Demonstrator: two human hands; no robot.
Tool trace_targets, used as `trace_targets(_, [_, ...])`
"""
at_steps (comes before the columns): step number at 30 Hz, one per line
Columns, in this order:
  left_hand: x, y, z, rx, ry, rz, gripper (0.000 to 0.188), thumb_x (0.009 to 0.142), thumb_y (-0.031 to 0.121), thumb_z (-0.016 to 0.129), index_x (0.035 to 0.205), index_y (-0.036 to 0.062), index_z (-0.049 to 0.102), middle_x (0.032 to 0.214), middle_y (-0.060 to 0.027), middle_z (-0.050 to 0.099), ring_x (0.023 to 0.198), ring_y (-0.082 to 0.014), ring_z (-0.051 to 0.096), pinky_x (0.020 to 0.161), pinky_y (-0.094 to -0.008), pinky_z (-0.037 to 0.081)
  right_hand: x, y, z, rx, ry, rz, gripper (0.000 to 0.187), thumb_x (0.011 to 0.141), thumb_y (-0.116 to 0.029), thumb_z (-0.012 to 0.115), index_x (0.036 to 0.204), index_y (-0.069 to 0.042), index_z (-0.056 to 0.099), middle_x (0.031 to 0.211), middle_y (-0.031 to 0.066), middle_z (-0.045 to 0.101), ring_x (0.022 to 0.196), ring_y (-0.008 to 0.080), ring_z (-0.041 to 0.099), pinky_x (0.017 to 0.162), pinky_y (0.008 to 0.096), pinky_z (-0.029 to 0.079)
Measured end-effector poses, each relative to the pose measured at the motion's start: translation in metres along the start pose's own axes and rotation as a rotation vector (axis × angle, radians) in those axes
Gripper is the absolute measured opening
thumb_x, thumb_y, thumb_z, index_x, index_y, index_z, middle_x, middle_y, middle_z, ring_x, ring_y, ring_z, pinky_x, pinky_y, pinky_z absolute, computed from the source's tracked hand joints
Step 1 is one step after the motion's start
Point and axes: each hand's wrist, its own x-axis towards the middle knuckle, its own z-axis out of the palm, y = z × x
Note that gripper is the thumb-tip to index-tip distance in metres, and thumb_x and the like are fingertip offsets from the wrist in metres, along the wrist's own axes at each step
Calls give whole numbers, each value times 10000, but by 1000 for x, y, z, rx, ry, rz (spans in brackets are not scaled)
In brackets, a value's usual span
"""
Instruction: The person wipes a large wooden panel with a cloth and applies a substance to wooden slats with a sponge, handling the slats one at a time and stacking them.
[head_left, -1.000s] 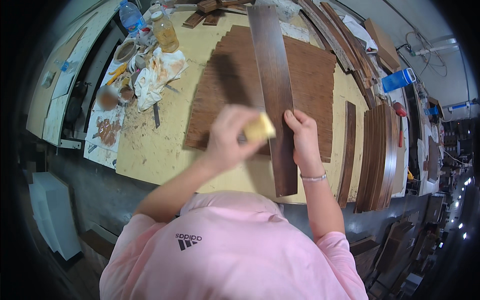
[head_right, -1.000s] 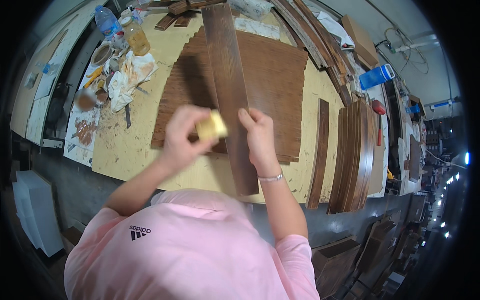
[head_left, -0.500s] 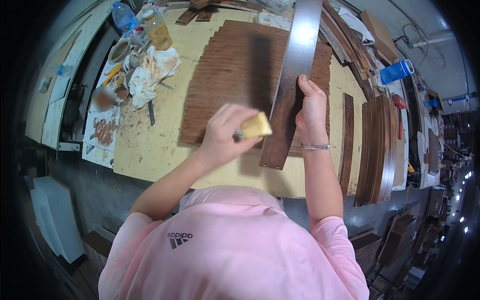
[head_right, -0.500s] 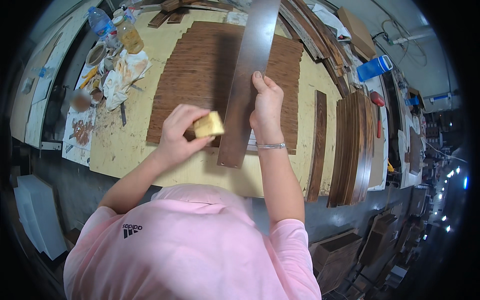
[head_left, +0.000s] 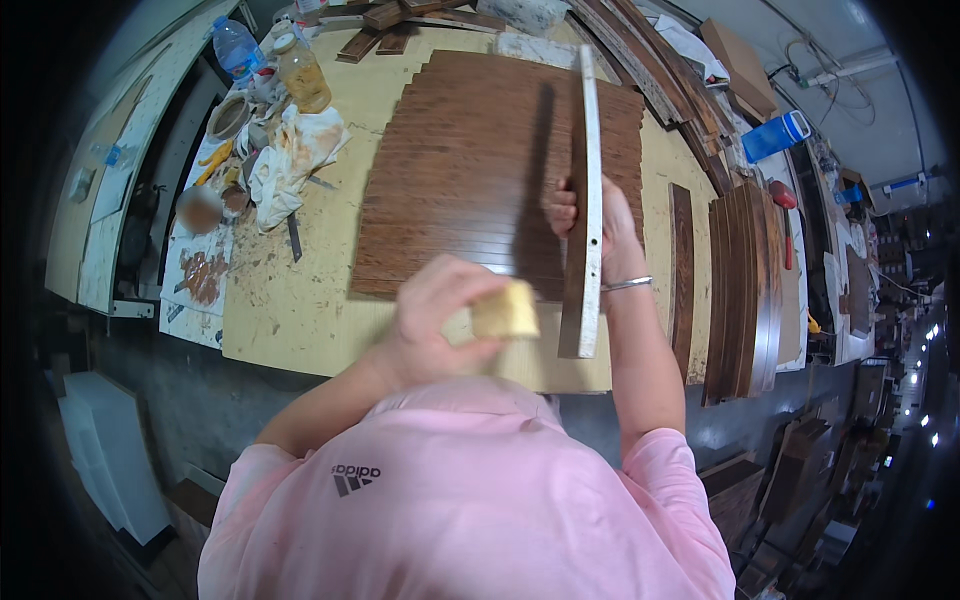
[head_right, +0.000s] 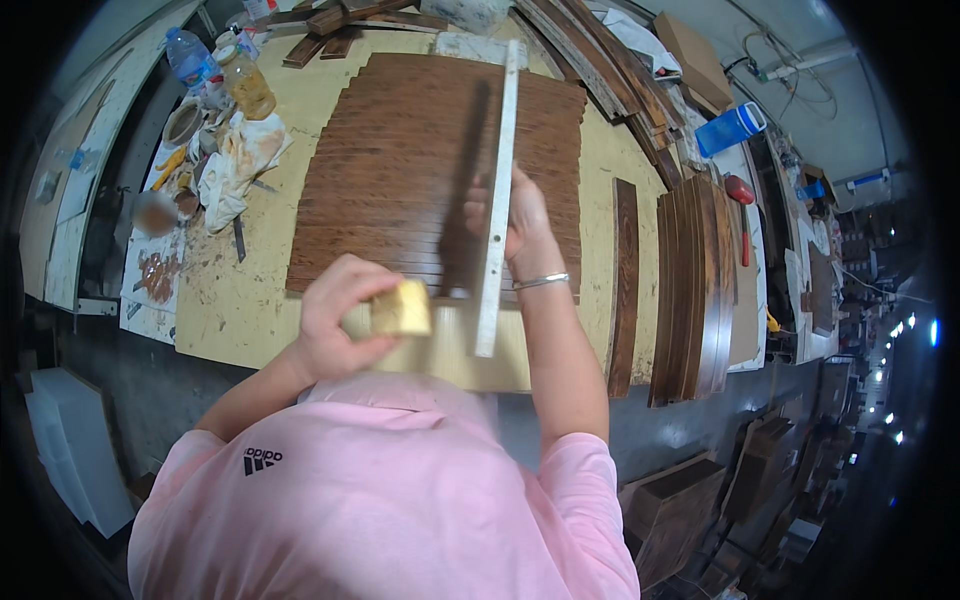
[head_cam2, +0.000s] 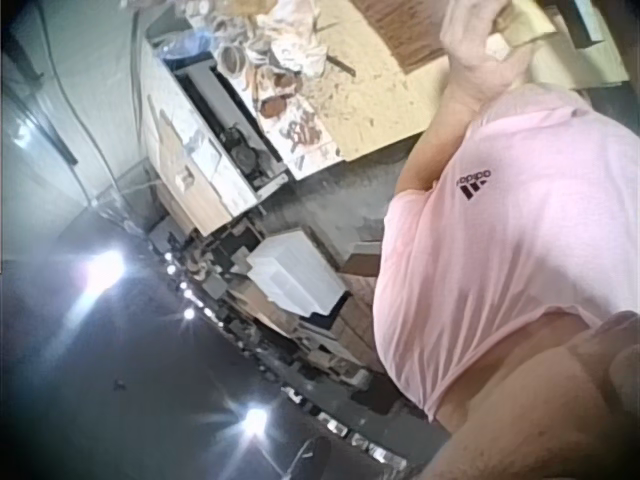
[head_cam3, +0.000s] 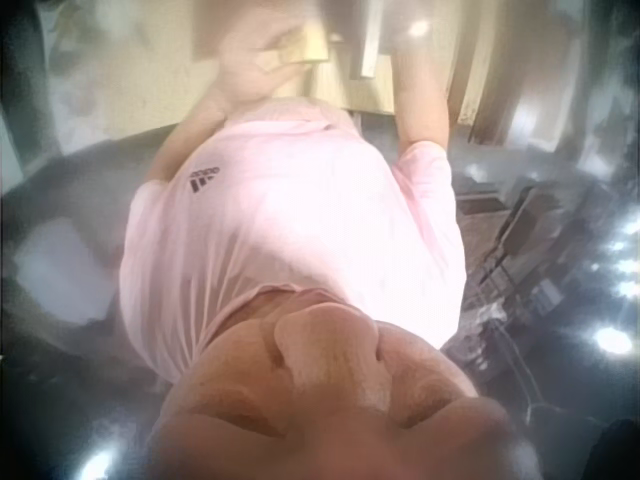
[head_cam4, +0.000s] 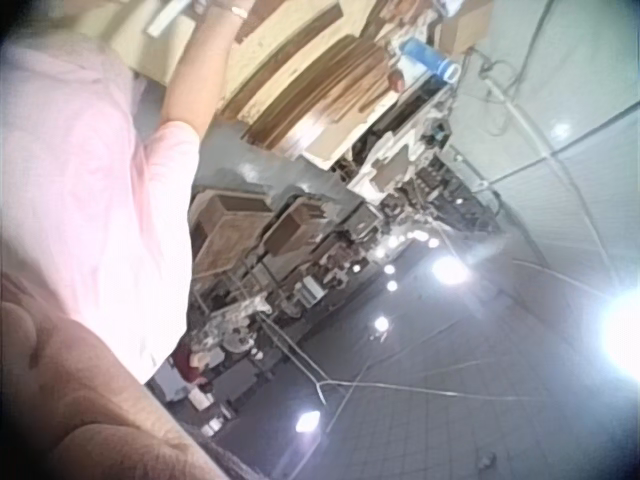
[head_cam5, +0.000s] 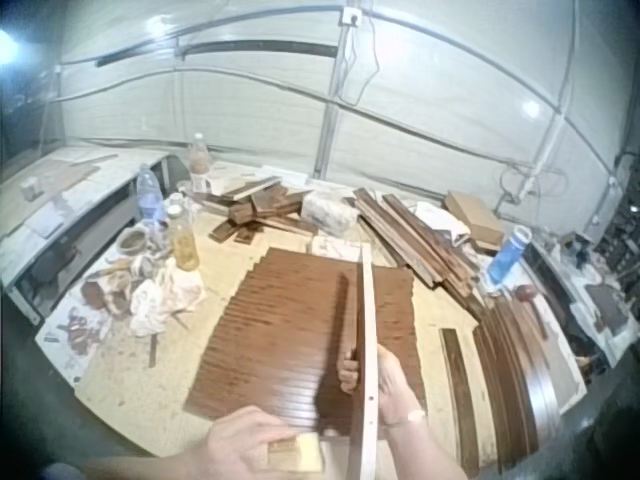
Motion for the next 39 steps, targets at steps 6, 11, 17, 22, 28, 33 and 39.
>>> trace_targets(6, [24, 17, 26, -100, -112, 280, 474, 652, 145, 818, 1077, 6, 661, 977, -143, 651, 825, -302, 625, 718, -385, 507, -2, 40, 16, 143, -203, 266, 314, 982, -293, 400, 813, -59, 523, 602, 19, 446, 508, 115, 409, 442, 238, 387])
trace_targets(11, [53, -23, 24, 104, 145, 44, 482, 665, 133, 826, 1098, 13, 650, 992, -130, 649, 889, -301, 627, 779, -388, 519, -30, 62, 26, -146, -44, -47, 352, 959, -310, 427, 976, -31, 641, 852, 131, 676, 703, 228, 675, 612, 351, 577])
trace_targets(17, [36, 9, 34, 39, -54, 256, 502, 649, 157, 831, 1092, 3, 650, 956, -131, 641, 857, -309, 618, 771, -406, 524, -41, 69, 23, -40, -144, 163, 313, 978, -302, 451, 867, -46, 593, 674, 70, 563, 550, 180, 545, 453, 289, 449])
trace_targets(22, [68, -41, 8, 243, 140, 154, 457, 678, 118, 810, 1093, 15, 649, 997, -135, 644, 903, -299, 624, 772, -376, 523, -78, 75, 19, -224, -207, 251, 371, 997, -352, 411, 855, -43, 561, 613, 18, 441, 480, 140, 412, 402, 250, 319])
trace_targets(28, [100, -108, -60, 255, 452, -163, 435, 779, 162, 797, 1161, 12, 653, 1052, -115, 681, 925, -199, 653, 811, -317, 527, -112, 82, 11, -299, -265, 412, 454, 995, -426, 357, 830, -29, 505, 572, 2, 348, 409, 98, 304, 360, 232, 258])
trace_targets(33, [80, -176, -92, 16, 608, -299, 427, 795, 96, 791, 1163, -53, 634, 1065, -119, 677, 914, -163, 644, 792, -288, 533, -116, 90, -24, -422, -212, 218, 487, 1000, -442, 402, 841, -3, 543, 582, 43, 442, 410, 124, 401, 359, 237, 299])
trace_targets(39, [9, -125, -78, -191, 485, -554, 428, 869, -45, 668, 1276, -88, 540, 1143, -132, 615, 982, -167, 633, 810, -267, 549, -138, 27, -114, -781, 354, -500, 343, 1001, -327, 527, 739, -107, 556, 629, -57, 450, 602, 63, 431, 564, 261, 376])
